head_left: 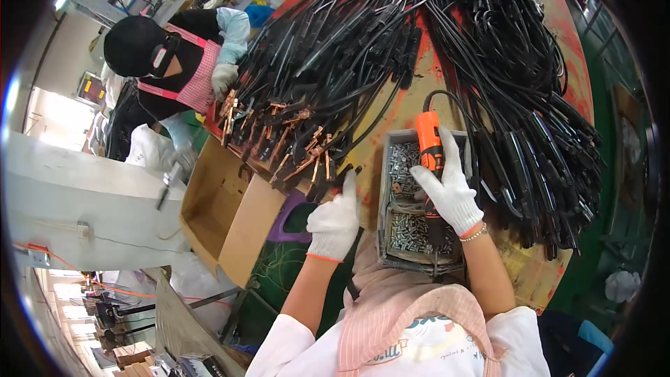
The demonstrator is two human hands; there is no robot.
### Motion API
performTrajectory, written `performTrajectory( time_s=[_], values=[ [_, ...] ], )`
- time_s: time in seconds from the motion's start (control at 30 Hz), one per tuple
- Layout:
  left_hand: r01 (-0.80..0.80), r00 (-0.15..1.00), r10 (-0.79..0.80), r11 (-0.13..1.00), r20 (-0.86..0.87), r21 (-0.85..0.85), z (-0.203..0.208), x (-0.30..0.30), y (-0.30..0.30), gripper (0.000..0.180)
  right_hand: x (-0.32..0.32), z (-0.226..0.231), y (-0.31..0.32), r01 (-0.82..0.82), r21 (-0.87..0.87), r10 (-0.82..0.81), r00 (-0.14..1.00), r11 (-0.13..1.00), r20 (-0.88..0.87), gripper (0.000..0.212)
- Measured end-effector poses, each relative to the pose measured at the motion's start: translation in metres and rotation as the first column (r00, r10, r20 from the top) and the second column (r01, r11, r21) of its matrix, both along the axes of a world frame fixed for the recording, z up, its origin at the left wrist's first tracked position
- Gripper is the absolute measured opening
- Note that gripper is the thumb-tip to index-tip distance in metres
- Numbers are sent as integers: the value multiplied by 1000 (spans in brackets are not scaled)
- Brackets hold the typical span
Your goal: The person assembles black cylindrical parts by driving screws into them with an electric screwdriver at a factory workbench.
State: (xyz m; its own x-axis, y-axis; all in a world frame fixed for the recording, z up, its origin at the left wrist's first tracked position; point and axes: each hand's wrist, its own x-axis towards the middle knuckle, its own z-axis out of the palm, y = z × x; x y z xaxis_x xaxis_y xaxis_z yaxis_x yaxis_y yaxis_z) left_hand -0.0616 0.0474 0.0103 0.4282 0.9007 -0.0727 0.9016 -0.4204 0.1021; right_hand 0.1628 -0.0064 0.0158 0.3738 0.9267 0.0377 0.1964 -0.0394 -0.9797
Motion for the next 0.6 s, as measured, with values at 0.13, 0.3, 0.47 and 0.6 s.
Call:
performTrajectory(
  time_s=[0.13, 0.3, 0.47, 0.6],
  values=[
    [51, 989, -52, 999, -137, -11, -23, 9, 15, 47, 9, 11, 3, 117, 191, -213, 750, 975, 626, 77],
    [-49, 973, 100, 970, -206, 237, -31, -23, 18, 41, 14, 59, 21, 104, 284, -244, 820, 953, 518, 74],
    [28, 990, -45, 992, -137, -125, -10, -7, 42, 36, 58, 58, 107, 104, 145, -133, 970, 984, 204, 77],
    [51, 996, -23, 942, 90, -331, 19, -5, 43, 35, 91, 39, 191, 202, -253, -104, 930, 946, 352, 80]
  ],
)
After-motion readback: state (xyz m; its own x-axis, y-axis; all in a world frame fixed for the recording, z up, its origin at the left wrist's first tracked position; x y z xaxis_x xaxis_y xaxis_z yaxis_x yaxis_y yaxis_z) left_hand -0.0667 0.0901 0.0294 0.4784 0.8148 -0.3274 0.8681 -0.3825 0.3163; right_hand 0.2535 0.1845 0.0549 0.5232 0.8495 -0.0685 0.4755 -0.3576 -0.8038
